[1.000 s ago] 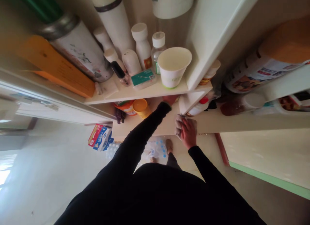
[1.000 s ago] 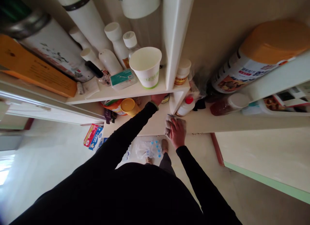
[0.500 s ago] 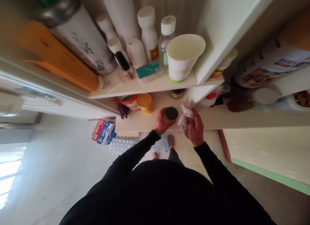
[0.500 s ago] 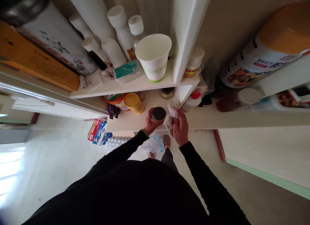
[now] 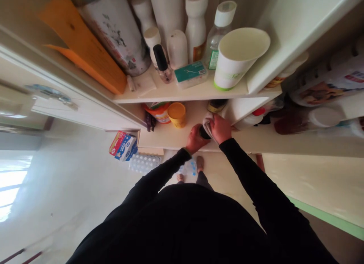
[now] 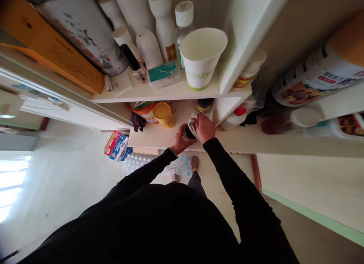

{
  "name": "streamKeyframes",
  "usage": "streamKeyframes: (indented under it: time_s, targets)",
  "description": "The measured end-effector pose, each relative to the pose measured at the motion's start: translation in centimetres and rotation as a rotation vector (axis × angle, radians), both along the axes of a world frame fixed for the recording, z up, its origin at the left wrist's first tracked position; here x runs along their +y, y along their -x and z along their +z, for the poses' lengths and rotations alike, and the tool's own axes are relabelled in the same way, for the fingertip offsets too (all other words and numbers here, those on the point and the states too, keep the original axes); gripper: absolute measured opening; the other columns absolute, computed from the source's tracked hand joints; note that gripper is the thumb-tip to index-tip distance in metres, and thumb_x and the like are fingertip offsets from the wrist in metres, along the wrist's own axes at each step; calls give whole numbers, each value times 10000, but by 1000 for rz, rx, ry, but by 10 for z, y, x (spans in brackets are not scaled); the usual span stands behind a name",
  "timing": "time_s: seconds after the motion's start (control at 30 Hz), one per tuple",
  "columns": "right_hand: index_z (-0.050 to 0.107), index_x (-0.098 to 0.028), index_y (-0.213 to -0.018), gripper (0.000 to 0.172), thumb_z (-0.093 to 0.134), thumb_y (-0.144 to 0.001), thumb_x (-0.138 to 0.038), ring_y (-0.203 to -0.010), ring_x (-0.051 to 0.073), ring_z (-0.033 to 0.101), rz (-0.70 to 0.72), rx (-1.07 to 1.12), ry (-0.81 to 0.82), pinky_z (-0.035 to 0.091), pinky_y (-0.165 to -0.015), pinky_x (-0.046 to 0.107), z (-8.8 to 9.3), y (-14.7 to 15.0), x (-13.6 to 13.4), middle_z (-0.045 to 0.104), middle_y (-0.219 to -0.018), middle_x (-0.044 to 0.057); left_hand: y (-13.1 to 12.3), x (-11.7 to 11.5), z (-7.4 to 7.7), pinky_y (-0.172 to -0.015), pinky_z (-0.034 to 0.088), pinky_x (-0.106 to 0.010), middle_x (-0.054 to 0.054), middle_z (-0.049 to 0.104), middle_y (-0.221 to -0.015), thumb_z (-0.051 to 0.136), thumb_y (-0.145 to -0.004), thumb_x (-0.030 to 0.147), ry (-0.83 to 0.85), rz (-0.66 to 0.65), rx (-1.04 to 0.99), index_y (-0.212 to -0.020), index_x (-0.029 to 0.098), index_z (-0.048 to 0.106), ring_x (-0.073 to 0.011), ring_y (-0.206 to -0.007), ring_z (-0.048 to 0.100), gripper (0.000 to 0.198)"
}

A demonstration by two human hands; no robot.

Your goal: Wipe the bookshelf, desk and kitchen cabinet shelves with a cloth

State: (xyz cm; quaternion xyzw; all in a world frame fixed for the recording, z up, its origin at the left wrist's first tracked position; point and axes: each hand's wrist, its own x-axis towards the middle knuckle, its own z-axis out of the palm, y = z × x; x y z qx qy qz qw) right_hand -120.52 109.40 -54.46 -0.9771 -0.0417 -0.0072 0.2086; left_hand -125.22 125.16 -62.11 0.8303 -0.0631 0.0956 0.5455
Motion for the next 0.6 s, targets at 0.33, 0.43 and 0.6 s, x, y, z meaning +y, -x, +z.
streamKeyframes:
  time_s: [0.33,0.43,0.6]
  targets:
    - [677,-111,-1337,378,471,-1042,-229,-994,316,672,25,-134,-72,502,-820,370,-22,35,-16,726,-1161,195,11,12,0,-1108,590,-539,-134,732,-1299,1052,-584,395,125,34,82,-1358,227,612,-341,-1209,739,906]
    - [688,-131,-1338,383,508,-1026,-263,-1022,338,698,-9,-50,-84,560,-836,407,-38,49,-30,737,-1198,194,23,32,1,-1179,550,-555,-134,710,-1357,1061,-572,423,192,117,100,-1404,230,591,-343,-1299,708,975]
    - [670,-166,-1397,400,549,-1032,-278,-1333,331,640,58,-207,-244,569,-1110,461,-46,66,-15,630,-1505,216,34,73,4,-1216,523,-575,-127,709,-1363,1054,-568,464,198,268,91,-1412,252,586,-344,-1329,699,989]
